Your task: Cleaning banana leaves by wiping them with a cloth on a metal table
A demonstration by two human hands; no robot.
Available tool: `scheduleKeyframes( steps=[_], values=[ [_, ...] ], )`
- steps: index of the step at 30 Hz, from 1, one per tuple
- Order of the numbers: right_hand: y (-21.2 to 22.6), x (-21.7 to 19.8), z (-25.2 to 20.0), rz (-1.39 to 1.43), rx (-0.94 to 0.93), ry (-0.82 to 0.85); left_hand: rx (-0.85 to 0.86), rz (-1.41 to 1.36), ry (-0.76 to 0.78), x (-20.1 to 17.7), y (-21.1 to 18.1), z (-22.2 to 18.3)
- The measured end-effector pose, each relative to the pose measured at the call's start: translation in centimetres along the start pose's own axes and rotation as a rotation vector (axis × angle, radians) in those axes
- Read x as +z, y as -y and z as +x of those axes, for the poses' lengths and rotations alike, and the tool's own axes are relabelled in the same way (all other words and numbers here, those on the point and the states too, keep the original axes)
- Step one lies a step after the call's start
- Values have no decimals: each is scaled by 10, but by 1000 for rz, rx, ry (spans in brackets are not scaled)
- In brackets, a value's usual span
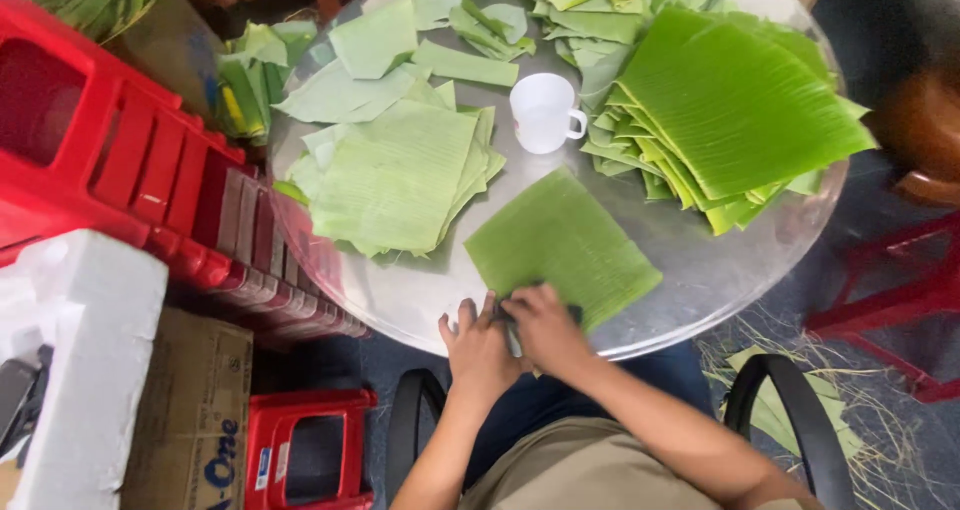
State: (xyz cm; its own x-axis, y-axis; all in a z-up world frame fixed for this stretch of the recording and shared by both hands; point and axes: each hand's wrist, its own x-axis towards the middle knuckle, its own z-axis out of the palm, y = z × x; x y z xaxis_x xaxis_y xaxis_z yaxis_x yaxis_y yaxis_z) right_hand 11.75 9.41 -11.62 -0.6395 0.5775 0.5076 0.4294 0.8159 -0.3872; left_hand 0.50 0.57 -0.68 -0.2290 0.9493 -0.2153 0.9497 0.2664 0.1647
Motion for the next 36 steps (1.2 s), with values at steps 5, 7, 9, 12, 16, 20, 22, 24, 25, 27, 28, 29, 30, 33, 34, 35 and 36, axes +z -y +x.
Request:
scheduleKeyframes(
  steps=[5,7,9,12,16,20,22,24,25,27,28,29,30,33,34,35,36],
  values=[
    [-49,-3,-13,-27,47,-50,-5,60,10,-15,-8,-2],
    [-79,-22,-16,-91,65,-52,8,64,43,-25,-10,-7],
    [-104,-61,-11,-265,221,-107,12,48,83,-35,-15,-11],
    [-169,-70,-20,-423,304,-208,7,7,91,-38,-14,-15],
    [-136,-71,-14,-483,241,-252,5,1,79,-35,-12,-15],
    [-22,-24,-13,-134,27,-114,15,8,66,-19,-8,-9],
    [1,-6,-16,24,-54,-57,23,26,12,-10,-4,-7],
    [-13,5,-22,66,-12,-55,29,23,16,-7,-2,-8],
    [-22,0,-21,69,-13,-55,27,25,17,-11,-2,-9],
    [-40,-11,-24,10,70,-41,35,-10,54,-18,-3,-12],
    [-54,-24,-23,6,70,-43,38,-11,51,-20,-4,-11],
    [-67,-38,-23,-64,130,-41,34,-10,68,-21,-5,-11],
    [-80,-52,-22,-133,187,-38,26,-11,85,-23,-5,-12],
    [-119,-82,-21,-234,261,-127,16,-37,92,-31,-8,-15],
    [-130,-85,-22,-235,260,-130,17,-36,89,-30,-7,-16],
    [-142,-89,-24,-291,292,-149,18,-47,87,-28,-7,-16],
    [-154,-93,-26,-347,323,-167,18,-59,84,-27,-7,-16]
  ],
)
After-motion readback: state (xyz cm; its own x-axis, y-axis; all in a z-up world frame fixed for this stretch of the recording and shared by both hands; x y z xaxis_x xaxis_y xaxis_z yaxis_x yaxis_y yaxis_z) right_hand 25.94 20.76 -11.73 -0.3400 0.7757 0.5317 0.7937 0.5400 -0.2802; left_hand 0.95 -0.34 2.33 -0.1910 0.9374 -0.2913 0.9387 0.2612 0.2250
